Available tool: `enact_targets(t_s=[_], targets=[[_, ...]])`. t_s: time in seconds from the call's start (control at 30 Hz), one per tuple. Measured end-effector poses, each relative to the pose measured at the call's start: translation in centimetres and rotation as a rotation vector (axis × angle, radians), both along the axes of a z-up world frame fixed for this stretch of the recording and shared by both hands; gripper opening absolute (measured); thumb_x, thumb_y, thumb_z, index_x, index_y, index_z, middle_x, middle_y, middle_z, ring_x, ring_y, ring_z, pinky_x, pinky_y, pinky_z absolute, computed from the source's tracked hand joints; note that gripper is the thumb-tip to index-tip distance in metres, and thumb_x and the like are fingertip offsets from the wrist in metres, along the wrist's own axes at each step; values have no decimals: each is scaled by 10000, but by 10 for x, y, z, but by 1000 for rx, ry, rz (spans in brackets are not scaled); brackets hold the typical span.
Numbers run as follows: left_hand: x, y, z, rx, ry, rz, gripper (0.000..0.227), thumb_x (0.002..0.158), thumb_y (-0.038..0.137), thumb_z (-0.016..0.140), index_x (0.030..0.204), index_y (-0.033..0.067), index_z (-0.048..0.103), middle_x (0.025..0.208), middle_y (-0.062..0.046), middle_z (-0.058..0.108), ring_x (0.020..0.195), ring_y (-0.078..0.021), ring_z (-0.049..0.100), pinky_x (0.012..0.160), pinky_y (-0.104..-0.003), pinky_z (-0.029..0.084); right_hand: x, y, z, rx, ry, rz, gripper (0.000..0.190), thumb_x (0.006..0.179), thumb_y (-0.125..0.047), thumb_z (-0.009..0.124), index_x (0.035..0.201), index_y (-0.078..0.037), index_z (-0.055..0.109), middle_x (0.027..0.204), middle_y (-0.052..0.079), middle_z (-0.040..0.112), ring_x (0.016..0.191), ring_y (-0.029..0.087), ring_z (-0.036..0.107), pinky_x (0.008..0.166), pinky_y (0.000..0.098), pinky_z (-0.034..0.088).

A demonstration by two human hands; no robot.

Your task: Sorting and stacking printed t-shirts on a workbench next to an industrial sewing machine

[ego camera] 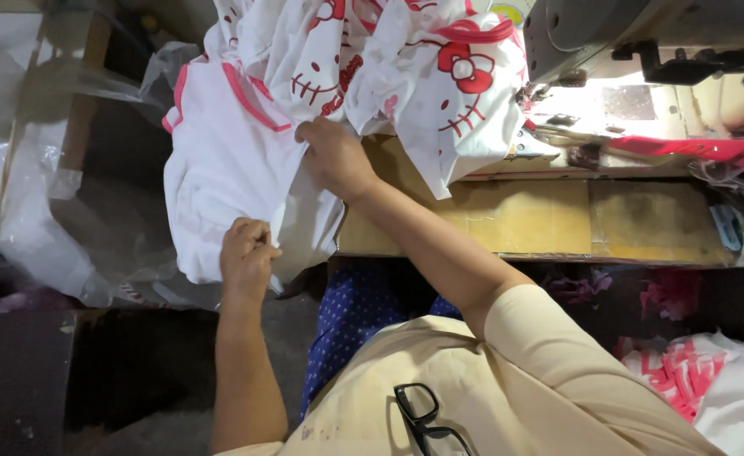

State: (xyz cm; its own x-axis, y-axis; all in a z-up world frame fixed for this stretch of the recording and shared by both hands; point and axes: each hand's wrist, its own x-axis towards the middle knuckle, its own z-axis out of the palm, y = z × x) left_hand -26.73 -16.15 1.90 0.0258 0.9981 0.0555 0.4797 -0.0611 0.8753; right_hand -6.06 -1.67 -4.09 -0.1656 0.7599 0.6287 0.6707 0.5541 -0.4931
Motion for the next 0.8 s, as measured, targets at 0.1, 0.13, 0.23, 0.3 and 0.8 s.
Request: enact_targets(t_s=[0.1,0.13,0.23,0.3,0.8], targets=[[-8,-6,19,3,-7,22,177,687,10,647,759,55,491,838,-56,424,806,-215,479,771,-360,386,6,-20,35,-4,29,-79,240,882,-75,535,1052,-186,663,918,18,641,781,242,691,676,323,584],[-9,-7,33,24,77,62,177,718,5,648,763,74,492,816,-44,435,775,-216,484,754,-363,391,7,-28,45,6,4,-64,287,841,-58,568,1093,-143,676,1018,96,600,831,317,681,687,370,585],[-15,-10,48,50,231,133,193,752,29,659,751,123,490,762,-21,448,724,-215,496,723,-345,405,-12,-64,85,-73,-126,2,449,761,-138,640,1209,-112,666,1056,151,571,850,386,671,682,451,572],[-15,-19,53,52,304,157,206,755,58,669,735,153,488,730,-9,448,703,-212,504,710,-325,413,-25,-73,85,-170,-228,45,572,723,-235,678,1283,-123,642,993,128,583,821,379,670,667,485,558],[211,59,78,628,-502,-156,281,765,-63,620,1006,80,604,1017,-79,646,983,-215,612,943,-352,521,162,-189,27,-767,1728,273,496,809,93,566,1295,13,626,1013,194,700,836,301,717,679,372,609]])
